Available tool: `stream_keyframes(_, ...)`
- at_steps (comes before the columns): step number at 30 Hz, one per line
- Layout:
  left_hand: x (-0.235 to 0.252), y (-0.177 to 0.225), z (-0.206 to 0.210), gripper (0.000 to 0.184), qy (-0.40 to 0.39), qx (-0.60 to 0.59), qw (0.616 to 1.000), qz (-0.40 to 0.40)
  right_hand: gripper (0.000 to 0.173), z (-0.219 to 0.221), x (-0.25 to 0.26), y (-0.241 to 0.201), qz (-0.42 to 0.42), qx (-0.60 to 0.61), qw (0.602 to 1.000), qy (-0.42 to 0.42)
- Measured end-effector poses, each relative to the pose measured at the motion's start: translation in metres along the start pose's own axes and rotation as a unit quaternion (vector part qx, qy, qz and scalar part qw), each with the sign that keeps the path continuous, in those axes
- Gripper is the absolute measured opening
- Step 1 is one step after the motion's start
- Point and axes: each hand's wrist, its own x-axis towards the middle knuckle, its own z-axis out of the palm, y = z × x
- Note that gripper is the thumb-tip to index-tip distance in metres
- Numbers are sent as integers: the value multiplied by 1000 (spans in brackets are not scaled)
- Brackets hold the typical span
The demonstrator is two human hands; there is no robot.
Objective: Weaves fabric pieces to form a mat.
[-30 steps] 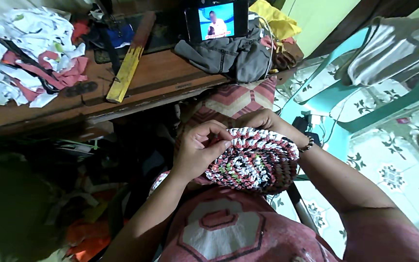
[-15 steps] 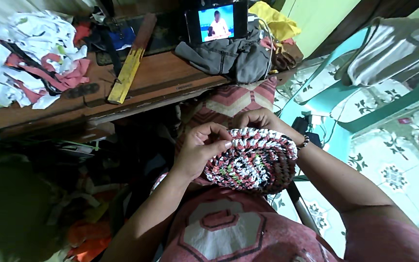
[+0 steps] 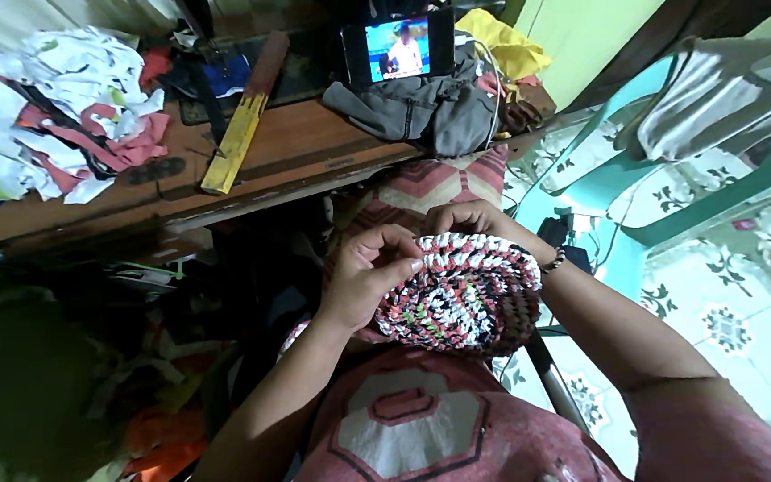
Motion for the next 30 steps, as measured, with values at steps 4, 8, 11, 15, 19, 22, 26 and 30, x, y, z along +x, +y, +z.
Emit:
stream_keyframes(4,0,1,-1,16,-2,7,1000,7,7,8,0,-7,-11,5,1000,6)
stream_keyframes(8,0,-1,-3,15,-9,3,1000,2,7,15,-1,-10,-21,0,999,26)
stream_keyframes(11,0,-3,-5,13,-18,-2,1000,-7,6,6,3,7,-60,-4,998,-13)
stream_keyframes(15,0,-3,-5,15,-13,-8,1000,-7,6,4,3,6,-48,-17,999,-5)
stream_keyframes(19,1,-4,-5,15,-3,1,1000,8,6,-1,5,14,-66,-9,998,-7)
stream_keyframes(22,1,-5,-5,14,-6,-2,1000,10,7,4,3,10,-68,-5,998,-10)
stream_keyframes(26,2,-5,-6,14,-29,-14,999,8,6,16,-2,-3,-49,6,999,6)
stream_keyframes(30,1,-5,-5,15,-37,-32,998,-26,3,6,7,10,-102,-11,994,-23)
